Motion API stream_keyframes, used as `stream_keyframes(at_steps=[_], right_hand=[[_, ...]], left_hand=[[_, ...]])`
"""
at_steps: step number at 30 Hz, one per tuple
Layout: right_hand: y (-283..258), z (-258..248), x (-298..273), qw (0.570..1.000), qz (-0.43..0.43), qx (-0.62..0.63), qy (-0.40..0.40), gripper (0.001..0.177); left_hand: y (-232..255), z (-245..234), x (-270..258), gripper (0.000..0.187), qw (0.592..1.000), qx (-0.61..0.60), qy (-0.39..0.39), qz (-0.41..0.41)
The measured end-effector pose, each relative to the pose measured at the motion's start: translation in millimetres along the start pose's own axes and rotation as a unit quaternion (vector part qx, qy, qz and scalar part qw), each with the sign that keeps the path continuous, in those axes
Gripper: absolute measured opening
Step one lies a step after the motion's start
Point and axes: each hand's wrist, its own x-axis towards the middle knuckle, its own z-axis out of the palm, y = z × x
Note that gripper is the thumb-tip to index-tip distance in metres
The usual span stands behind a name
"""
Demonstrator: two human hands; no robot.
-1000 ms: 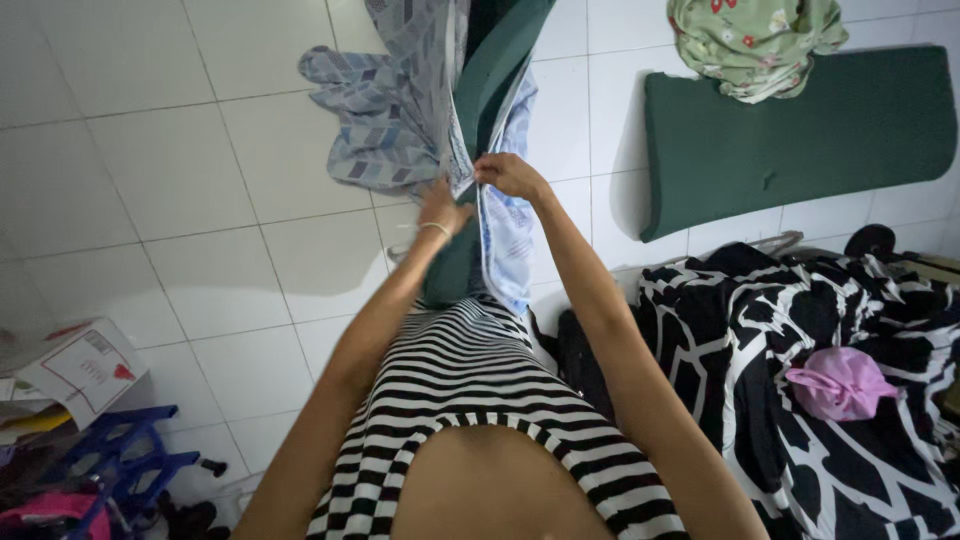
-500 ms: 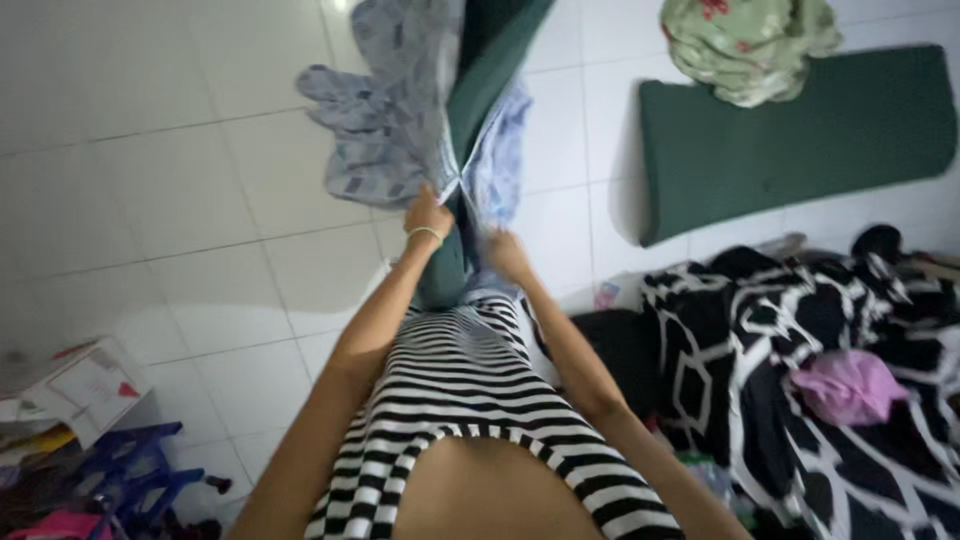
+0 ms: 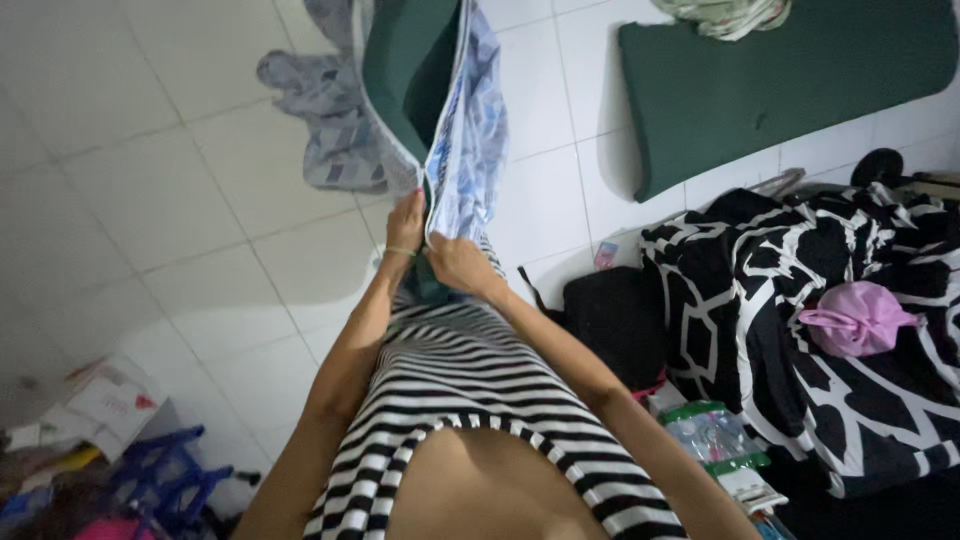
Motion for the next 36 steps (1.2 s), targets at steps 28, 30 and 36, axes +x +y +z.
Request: stream_keyframes(at_steps=[28, 30, 36], right_hand=[[148, -35, 215, 0.914, -0.157, 0.047, -0.372, 0.023], [139, -32, 214, 0.920, -0.154, 0.020, -0.361, 0.020], [112, -48, 170, 0.927, -0.127, 0.016, -0.352, 0.026]], left_hand=[[77, -21, -38, 0.043, 0.967, 0.190, -0.169, -0.022], [85, -24, -43, 0.040, 0.967, 0.200, -0.159, -0.021], [99, -23, -59, 0.037, 0.973, 0.199, -0.117, -0.001]])
